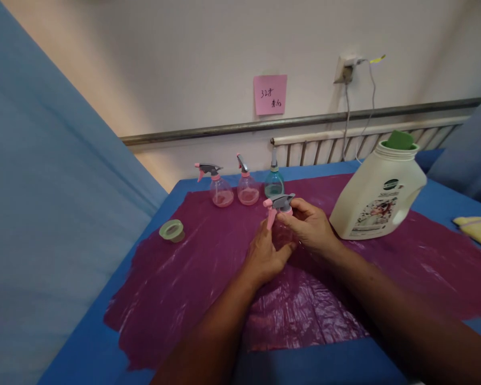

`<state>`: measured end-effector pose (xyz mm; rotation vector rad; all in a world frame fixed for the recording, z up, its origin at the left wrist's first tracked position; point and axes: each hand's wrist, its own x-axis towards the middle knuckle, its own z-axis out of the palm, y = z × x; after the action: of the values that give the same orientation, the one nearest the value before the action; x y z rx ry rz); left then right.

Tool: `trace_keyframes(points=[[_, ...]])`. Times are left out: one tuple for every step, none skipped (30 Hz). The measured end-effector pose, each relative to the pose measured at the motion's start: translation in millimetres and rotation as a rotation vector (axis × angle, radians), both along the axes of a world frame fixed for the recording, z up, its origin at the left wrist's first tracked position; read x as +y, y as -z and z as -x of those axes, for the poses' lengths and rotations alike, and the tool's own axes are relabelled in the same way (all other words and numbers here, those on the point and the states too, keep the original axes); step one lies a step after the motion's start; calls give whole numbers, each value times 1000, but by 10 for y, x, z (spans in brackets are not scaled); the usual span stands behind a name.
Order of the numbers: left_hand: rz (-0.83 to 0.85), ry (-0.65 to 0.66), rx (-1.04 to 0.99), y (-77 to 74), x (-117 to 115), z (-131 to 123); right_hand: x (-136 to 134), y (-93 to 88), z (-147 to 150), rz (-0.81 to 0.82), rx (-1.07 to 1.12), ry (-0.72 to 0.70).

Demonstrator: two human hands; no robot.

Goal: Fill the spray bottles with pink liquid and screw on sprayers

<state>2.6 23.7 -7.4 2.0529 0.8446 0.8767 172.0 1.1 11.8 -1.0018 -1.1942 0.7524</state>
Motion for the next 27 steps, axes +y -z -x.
trace_keyframes(points=[[-3, -5, 6, 4, 2, -1, -13, -17, -20, 13, 13, -12], [-11, -13, 14, 11, 3, -3, -25, -37, -42, 29, 39, -34], [-18, -22, 20, 20, 4, -5, -36, -59, -65, 42, 67, -65], [-23, -30, 25, 29, 5, -8, -44, -81, -88, 48, 87, -103], [-25, -39, 27, 37, 5, -12, -48, -102, -111, 52, 109, -141], [-28, -43, 25, 44, 5, -16, -49, -119, -131, 56, 131, -175], [-32, -45, 21, 49, 6, -20, -46, -133, -149, 63, 152, -202], [-39, -47, 17, 53, 6, -23, -42, -142, -163, 73, 170, -220], [-48, -47, 16, 56, 7, -25, -37, -146, -173, 83, 190, -227], [-59, -45, 16, 59, 8, -26, -33, -148, -181, 94, 212, -232], [-67, -43, 18, 62, 10, -26, -32, -148, -188, 102, 230, -240], [-74, -42, 21, 65, 11, -24, -33, -150, -193, 105, 244, -249], [-79, -43, 23, 68, 13, -22, -36, -153, -198, 103, 252, -256], [-84, -42, 25, 71, 15, -20, -41, -159, -203, 99, 249, -262], [-88, -40, 25, 73, 17, -18, -45, -166, -208, 94, 233, -268], [-90, -37, 22, 74, 18, -16, -48, -171, -212, 88, 210, -272], [-89, -33, 19, 73, 19, -15, -49, -172, -215, 81, 190, -274], [-85, -31, 15, 73, 19, -16, -46, -166, -215, 73, 179, -276], [-78, -30, 11, 72, 17, -16, -41, -151, -211, 66, 176, -276], [-66, -35, 6, 73, 15, -16, -32, -128, -203, 59, 180, -270], [-55, -40, 2, 76, 13, -17, -22, -99, -192, 52, 190, -251], [-46, -44, 0, 80, 10, -16, -12, -68, -176, 47, 202, -220], [-42, -51, -1, 85, 8, -16, -1, -38, -156, 44, 213, -180], [-42, -58, 0, 90, 7, -15, 8, -15, -134, 43, 223, -137], [-42, -62, 0, 93, 6, -14, 16, -1, -111, 46, 230, -101], [-43, -63, -2, 95, 7, -14, 22, 2, -87, 50, 236, -73], [-42, -60, -5, 94, 9, -15, 26, -5, -65, 56, 241, -55]])
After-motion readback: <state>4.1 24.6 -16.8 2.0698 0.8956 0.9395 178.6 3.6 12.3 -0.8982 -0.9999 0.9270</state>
